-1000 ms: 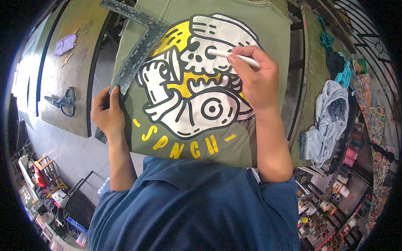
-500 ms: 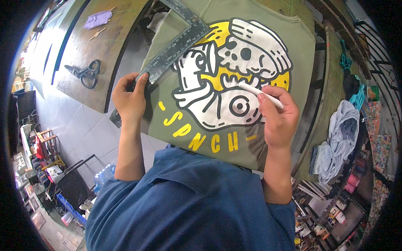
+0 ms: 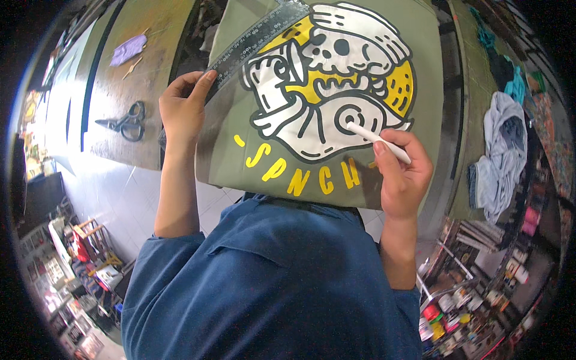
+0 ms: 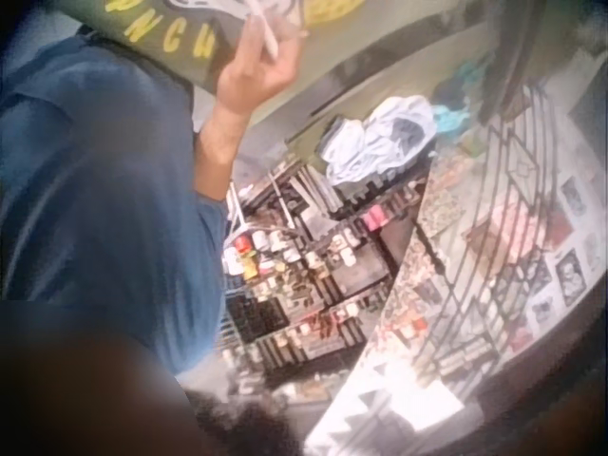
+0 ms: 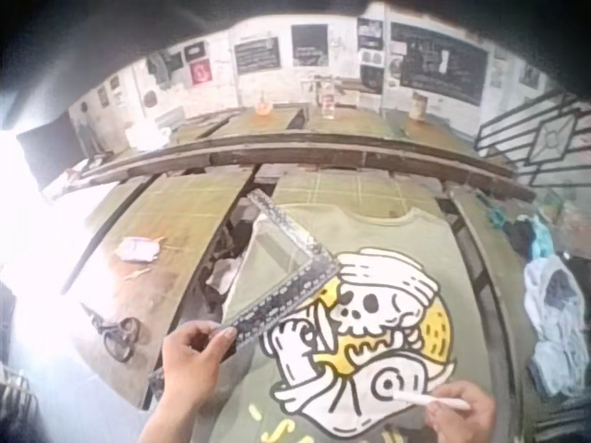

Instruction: The person uses a white marker and a ruler to draw and refine a graphic design on a green t-shirt. They repeatedly reposition the ruler to create straight lines and add details to the skull and text elements on the shirt.

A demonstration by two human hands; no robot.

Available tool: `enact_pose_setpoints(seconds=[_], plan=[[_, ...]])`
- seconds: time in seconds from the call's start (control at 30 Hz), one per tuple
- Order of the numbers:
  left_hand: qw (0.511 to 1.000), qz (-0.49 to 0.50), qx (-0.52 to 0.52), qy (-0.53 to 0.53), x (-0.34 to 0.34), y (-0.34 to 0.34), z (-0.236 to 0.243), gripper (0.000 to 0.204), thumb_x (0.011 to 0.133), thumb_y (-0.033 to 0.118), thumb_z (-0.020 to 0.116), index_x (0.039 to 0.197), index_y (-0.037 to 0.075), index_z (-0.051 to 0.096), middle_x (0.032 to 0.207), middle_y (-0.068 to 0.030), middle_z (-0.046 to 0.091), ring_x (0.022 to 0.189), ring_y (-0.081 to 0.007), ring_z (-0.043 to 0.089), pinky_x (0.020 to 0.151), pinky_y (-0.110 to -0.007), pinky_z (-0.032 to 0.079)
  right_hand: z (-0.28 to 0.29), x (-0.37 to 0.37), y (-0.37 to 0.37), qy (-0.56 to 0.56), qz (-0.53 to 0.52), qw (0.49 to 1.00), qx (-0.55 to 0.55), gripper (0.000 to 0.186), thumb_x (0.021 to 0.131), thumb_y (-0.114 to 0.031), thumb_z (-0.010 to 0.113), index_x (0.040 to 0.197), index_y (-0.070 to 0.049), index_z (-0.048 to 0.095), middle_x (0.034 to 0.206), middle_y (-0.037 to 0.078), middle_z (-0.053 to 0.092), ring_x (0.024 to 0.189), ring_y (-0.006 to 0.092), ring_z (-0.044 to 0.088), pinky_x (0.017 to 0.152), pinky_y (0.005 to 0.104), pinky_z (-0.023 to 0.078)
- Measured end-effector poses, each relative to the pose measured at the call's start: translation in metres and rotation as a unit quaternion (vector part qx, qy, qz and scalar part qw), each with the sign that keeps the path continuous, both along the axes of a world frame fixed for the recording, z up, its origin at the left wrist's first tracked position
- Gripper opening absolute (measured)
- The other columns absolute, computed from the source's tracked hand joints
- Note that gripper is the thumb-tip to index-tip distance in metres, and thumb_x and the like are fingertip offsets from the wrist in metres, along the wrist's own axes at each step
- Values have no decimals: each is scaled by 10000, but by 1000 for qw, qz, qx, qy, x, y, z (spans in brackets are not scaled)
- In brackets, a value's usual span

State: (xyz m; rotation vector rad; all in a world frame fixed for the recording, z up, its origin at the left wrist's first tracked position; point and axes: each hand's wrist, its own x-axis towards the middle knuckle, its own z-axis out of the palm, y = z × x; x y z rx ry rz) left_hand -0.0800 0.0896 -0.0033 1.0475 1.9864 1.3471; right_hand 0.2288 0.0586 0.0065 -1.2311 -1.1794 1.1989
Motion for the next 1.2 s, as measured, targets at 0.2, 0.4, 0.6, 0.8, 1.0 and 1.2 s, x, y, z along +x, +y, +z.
enact_pose_setpoints(seconds=[0.2, 0.4, 0.6, 0.8, 1.0, 1.2], plan=[[996, -78, -44, -26, -9, 12, -7, 396, 649, 228, 817, 899, -17, 630, 765, -55, 637, 629, -105, 558, 592, -253, 455, 0, -46, -15, 72, -60, 995, -18, 144, 837, -26, 598, 965, 39, 597, 706, 13, 552, 594, 50, 466, 537, 180, 361], [994, -93, -45, -32, -56, 3, 19, 490, 570, 220, 854, 936, -9, 622, 822, -81, 642, 738, -136, 588, 689, -271, 475, 4, -90, -20, 80, -69, 994, -18, 128, 848, 1, 555, 959, 60, 575, 688, 39, 514, 579, 78, 443, 524, 208, 354], [998, -3, -66, 25, -147, -1, 61, 416, 592, 170, 842, 895, -30, 638, 791, -59, 642, 687, -108, 567, 655, -249, 466, -1, -131, -16, 80, -52, 995, -3, 121, 857, -14, 538, 945, 63, 566, 686, 40, 503, 580, 82, 431, 531, 216, 360], [970, 58, -118, 205, -274, 39, 29, 366, 609, 255, 831, 825, -9, 697, 752, -62, 663, 671, -121, 589, 665, -263, 465, -6, -149, -25, 103, -90, 991, -11, 106, 854, -5, 536, 926, 70, 556, 696, 46, 499, 581, 81, 426, 531, 220, 360], [970, 23, -117, 211, -328, 74, 6, 396, 617, 319, 814, 830, 4, 704, 760, -72, 672, 686, -131, 617, 678, -276, 473, -6, -161, -36, 99, -112, 989, 7, 112, 854, -8, 539, 932, 70, 558, 702, 51, 508, 581, 85, 430, 534, 219, 359], [987, -17, -116, 107, -361, 90, -33, 372, 618, 315, 810, 852, 42, 715, 766, -52, 681, 689, -134, 630, 672, -272, 474, -4, -181, -42, 83, -112, 990, 3, 115, 864, -24, 538, 930, 65, 566, 683, 49, 507, 567, 83, 430, 525, 213, 351]])
